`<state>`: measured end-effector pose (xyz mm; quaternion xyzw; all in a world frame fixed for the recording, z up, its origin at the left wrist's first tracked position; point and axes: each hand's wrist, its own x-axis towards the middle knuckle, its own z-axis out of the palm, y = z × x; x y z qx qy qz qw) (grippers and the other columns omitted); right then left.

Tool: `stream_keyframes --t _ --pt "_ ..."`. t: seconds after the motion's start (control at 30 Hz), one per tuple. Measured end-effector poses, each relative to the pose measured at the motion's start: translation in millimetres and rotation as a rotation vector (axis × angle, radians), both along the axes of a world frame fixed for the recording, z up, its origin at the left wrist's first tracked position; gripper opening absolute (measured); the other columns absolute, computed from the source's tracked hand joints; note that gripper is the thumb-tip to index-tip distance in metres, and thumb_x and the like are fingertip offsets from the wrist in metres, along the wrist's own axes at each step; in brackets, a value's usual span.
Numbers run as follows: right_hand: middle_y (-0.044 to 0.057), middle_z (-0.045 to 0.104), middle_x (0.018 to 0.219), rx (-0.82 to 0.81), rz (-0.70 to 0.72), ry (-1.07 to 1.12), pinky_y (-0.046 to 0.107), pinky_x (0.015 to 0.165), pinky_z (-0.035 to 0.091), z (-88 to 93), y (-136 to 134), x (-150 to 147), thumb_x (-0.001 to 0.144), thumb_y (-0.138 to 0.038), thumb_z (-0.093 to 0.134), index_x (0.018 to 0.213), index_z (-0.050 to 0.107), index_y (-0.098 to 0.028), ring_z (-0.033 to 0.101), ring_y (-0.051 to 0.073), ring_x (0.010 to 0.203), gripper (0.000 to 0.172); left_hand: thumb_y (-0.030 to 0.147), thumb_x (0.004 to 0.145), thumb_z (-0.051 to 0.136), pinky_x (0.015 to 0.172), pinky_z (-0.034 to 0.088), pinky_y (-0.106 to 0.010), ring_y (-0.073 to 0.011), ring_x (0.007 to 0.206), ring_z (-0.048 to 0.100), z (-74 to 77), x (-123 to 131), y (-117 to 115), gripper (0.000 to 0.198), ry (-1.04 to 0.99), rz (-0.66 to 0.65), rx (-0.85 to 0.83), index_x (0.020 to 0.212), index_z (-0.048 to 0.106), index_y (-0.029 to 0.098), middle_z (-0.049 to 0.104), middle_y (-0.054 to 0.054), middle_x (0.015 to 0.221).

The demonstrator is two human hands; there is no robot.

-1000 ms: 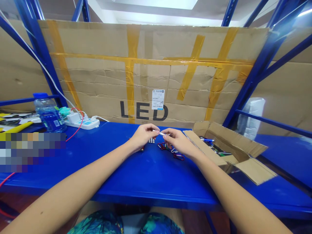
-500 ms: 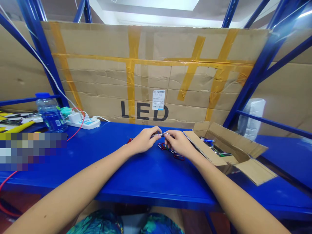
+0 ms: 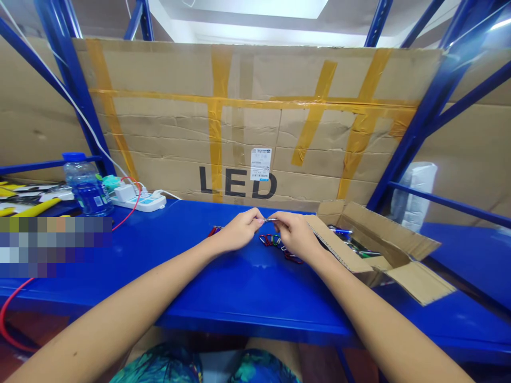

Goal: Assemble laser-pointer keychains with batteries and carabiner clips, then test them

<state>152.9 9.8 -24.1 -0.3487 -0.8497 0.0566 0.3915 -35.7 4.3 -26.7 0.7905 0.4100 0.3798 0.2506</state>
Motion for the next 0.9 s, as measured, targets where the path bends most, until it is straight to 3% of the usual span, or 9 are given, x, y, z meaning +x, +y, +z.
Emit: stream_keyframes --t 0.13,0.27,0.47,0.67,0.8,0.9 --pt "0.004 0.067 0.074 -0.030 0.007 0.019 0.027 0.066 0.038 -0.9 0.3 0.3 0.086 -0.011 0.042 0.083 0.067 -0.020 0.058 0.018 0.068 0.026 0.040 0.088 0.045 0.056 0.033 -0.025 -0.0118 0.055 0.040 -1.4 1.2 4.4 0.022 -0.155 -0.085 -0.217 0.080 0.049 0.020 0.045 0.004 0.061" --pt "0.003 0.067 0.073 -0.094 -0.024 0.005 0.026 0.062 0.035 -3.8 1.4 -0.3 0.090 -0.016 0.043 0.072 0.061 -0.019 0.057 0.017 0.067 0.025 0.042 0.087 0.049 0.052 0.028 -0.024 -0.0100 0.050 0.035 -0.7 2.0 4.4 0.023 -0.179 -0.098 -0.255 0.084 0.052 0.019 0.042 0.006 0.058" --pt "0.002 0.068 0.072 -0.171 -0.059 0.019 0.026 0.063 0.035 -3.3 3.7 -0.5 0.087 -0.017 0.044 0.075 0.064 -0.018 0.056 0.017 0.067 0.023 0.033 0.087 0.049 0.058 0.034 -0.025 -0.0134 0.060 0.046 -1.9 -0.9 3.5 0.017 -0.018 -0.016 -0.067 0.085 0.058 0.020 0.050 0.003 0.064" --pt "0.003 0.070 0.077 -0.249 -0.016 -0.079 0.025 0.065 0.039 -0.8 2.3 0.5 0.081 -0.012 0.045 0.073 0.067 -0.019 0.059 0.017 0.072 0.024 0.023 0.079 0.054 0.065 0.037 -0.029 -0.0219 0.073 0.060 1.9 -4.8 -6.0 0.009 0.541 0.048 0.299 0.080 0.062 0.021 0.067 -0.005 0.079" --pt "0.002 0.065 0.064 -0.327 -0.002 -0.098 0.025 0.058 0.037 0.7 -1.0 -0.8 0.079 -0.013 0.046 0.064 0.062 -0.019 0.055 0.015 0.062 0.023 0.024 0.082 0.050 0.066 0.038 -0.031 -0.0254 0.079 0.062 2.8 -1.8 -9.7 0.012 0.633 0.058 0.337 0.082 0.062 0.021 0.069 -0.008 0.085" --pt "0.000 0.059 0.054 -0.410 -0.010 -0.016 0.023 0.050 0.035 0.4 -1.5 -2.7 0.079 -0.015 0.046 0.063 0.060 -0.019 0.052 0.013 0.052 0.022 0.025 0.081 0.051 0.065 0.037 -0.031 -0.0251 0.077 0.062 1.6 1.0 -10.2 0.011 0.565 0.119 0.278 0.083 0.061 0.022 0.069 -0.007 0.084"
